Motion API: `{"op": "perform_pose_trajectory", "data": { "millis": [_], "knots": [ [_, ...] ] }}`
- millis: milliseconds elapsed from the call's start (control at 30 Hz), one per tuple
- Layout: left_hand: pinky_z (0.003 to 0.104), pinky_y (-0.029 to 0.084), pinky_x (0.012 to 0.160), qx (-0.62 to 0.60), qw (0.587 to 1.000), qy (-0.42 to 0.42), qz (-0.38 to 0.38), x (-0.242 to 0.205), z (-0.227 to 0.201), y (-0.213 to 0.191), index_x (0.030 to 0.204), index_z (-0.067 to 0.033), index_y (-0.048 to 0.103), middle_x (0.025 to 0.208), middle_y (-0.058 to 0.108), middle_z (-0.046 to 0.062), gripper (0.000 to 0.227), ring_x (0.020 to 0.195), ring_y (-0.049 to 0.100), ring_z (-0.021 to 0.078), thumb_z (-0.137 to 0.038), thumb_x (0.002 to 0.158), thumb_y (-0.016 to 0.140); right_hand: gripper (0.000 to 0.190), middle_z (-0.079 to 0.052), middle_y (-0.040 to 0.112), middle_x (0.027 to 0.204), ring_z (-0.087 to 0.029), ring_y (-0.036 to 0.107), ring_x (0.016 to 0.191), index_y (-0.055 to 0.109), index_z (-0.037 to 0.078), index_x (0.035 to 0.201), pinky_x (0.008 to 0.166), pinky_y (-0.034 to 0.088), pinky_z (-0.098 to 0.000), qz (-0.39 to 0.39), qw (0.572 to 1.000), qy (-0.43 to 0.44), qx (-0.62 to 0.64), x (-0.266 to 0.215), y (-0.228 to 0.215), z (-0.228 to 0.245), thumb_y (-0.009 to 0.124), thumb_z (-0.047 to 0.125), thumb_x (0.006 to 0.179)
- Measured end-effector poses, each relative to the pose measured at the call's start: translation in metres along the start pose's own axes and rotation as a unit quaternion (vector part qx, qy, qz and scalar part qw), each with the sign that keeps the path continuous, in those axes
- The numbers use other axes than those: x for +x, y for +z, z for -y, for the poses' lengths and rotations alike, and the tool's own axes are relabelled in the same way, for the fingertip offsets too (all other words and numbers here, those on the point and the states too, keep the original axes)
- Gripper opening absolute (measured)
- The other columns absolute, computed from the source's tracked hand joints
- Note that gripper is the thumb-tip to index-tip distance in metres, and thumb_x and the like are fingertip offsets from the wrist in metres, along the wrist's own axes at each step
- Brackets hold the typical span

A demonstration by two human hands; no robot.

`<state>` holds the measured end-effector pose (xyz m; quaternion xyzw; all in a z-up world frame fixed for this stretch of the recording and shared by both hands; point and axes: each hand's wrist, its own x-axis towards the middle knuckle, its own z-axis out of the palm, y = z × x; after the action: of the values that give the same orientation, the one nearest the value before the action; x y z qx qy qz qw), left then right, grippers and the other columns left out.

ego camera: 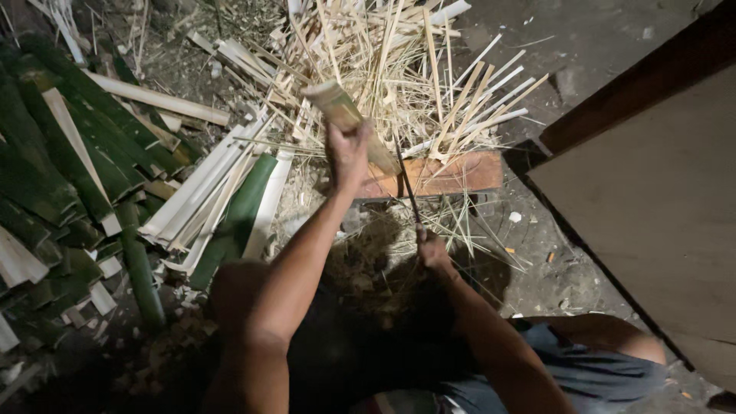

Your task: The person splits green bamboo stalks into thin strips using a long knife on a wooden block. The person repeatedly positions each stalk, strikes it with the knife, and separates the resulting strips, accumulating a pile of processed bamboo.

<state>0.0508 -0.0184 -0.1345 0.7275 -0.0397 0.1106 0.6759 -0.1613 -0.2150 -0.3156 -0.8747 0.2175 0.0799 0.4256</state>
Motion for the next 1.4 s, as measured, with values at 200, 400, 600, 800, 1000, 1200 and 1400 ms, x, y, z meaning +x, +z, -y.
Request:
{"op": "perform_pose_trajectory", "data": {
  "millis": [200, 400, 600, 800, 1000, 1200, 1400],
  "knots": [
    [0.043, 0.06, 0.087, 0.217, 0.958, -0.075, 0.173, -0.006, 0.027, -0.006, 0.136, -0.0081, 0.063, 0.114, 0.077, 0.011, 0.045, 0.099, 0.075, 0.0246, -0.041, 0.105, 0.062, 0.067, -0.011, 0.069, 0.076, -0.024, 0.063, 0.068, 0.076, 0.006, 0.086, 0.066, 0.045, -0.041, -0.028, 0.998, -0.047, -0.028, -0.007, 0.01, -0.013, 0.038, 0.056, 0.11],
    [0.043, 0.062, 0.083, 0.08, 0.977, -0.096, 0.172, 0.011, -0.023, -0.043, 0.14, -0.0048, 0.05, 0.12, 0.071, 0.011, 0.049, 0.104, 0.071, 0.0256, -0.031, 0.1, 0.062, 0.069, -0.023, 0.058, 0.074, -0.037, 0.054, 0.062, 0.064, -0.003, 0.088, 0.063, 0.045, -0.0517, 0.059, 0.991, 0.05, 0.105, -0.017, -0.006, -0.01, 0.045, 0.059, 0.109],
    [0.05, 0.062, 0.082, 0.075, 0.935, -0.242, 0.249, -0.065, 0.007, -0.107, 0.154, -0.0117, 0.036, 0.131, 0.06, 0.016, 0.064, 0.111, 0.066, 0.0295, -0.017, 0.097, 0.063, 0.066, -0.018, 0.069, 0.085, -0.039, 0.06, 0.079, 0.071, 0.006, 0.098, 0.069, 0.046, -0.0496, -0.009, 0.99, -0.135, -0.047, -0.023, -0.007, 0.025, 0.036, 0.062, 0.106],
    [0.058, 0.064, 0.071, -0.028, 0.909, -0.355, 0.215, -0.089, 0.058, -0.175, 0.154, -0.0271, 0.013, 0.126, 0.059, 0.013, 0.077, 0.103, 0.07, 0.0344, -0.015, 0.097, 0.062, 0.068, -0.011, 0.065, 0.076, -0.028, 0.063, 0.068, 0.067, 0.006, 0.094, 0.063, 0.05, -0.0438, 0.066, 0.971, -0.228, -0.009, -0.038, 0.01, 0.092, 0.035, 0.065, 0.105],
    [0.054, 0.063, 0.065, -0.158, 0.874, -0.443, 0.125, -0.147, 0.103, -0.215, 0.152, -0.0343, 0.004, 0.12, 0.056, 0.017, 0.09, 0.09, 0.067, 0.0364, -0.007, 0.092, 0.065, 0.059, -0.01, 0.052, 0.058, -0.02, 0.05, 0.046, 0.064, 0.005, 0.091, 0.046, 0.045, -0.0397, 0.216, 0.969, -0.035, 0.112, -0.037, 0.054, 0.135, 0.048, 0.061, 0.101],
    [0.049, 0.061, 0.067, -0.107, 0.896, -0.429, 0.03, -0.164, 0.152, -0.267, 0.147, -0.02, 0.02, 0.116, 0.059, 0.019, 0.077, 0.089, 0.066, 0.0334, -0.008, 0.089, 0.071, 0.055, -0.006, 0.053, 0.06, -0.017, 0.052, 0.051, 0.066, 0.006, 0.093, 0.048, 0.042, -0.0364, 0.259, 0.94, -0.206, 0.087, -0.038, 0.097, 0.155, 0.049, 0.057, 0.105],
    [0.045, 0.058, 0.073, 0.052, 0.924, -0.36, -0.116, -0.089, 0.179, -0.381, 0.138, -0.009, 0.038, 0.112, 0.064, 0.016, 0.063, 0.09, 0.066, 0.0278, -0.02, 0.089, 0.076, 0.047, -0.008, 0.05, 0.055, -0.017, 0.051, 0.044, 0.065, 0.013, 0.094, 0.045, 0.041, -0.0355, 0.306, 0.946, -0.075, -0.079, -0.053, 0.117, 0.232, 0.041, 0.053, 0.105]
  ]
}}
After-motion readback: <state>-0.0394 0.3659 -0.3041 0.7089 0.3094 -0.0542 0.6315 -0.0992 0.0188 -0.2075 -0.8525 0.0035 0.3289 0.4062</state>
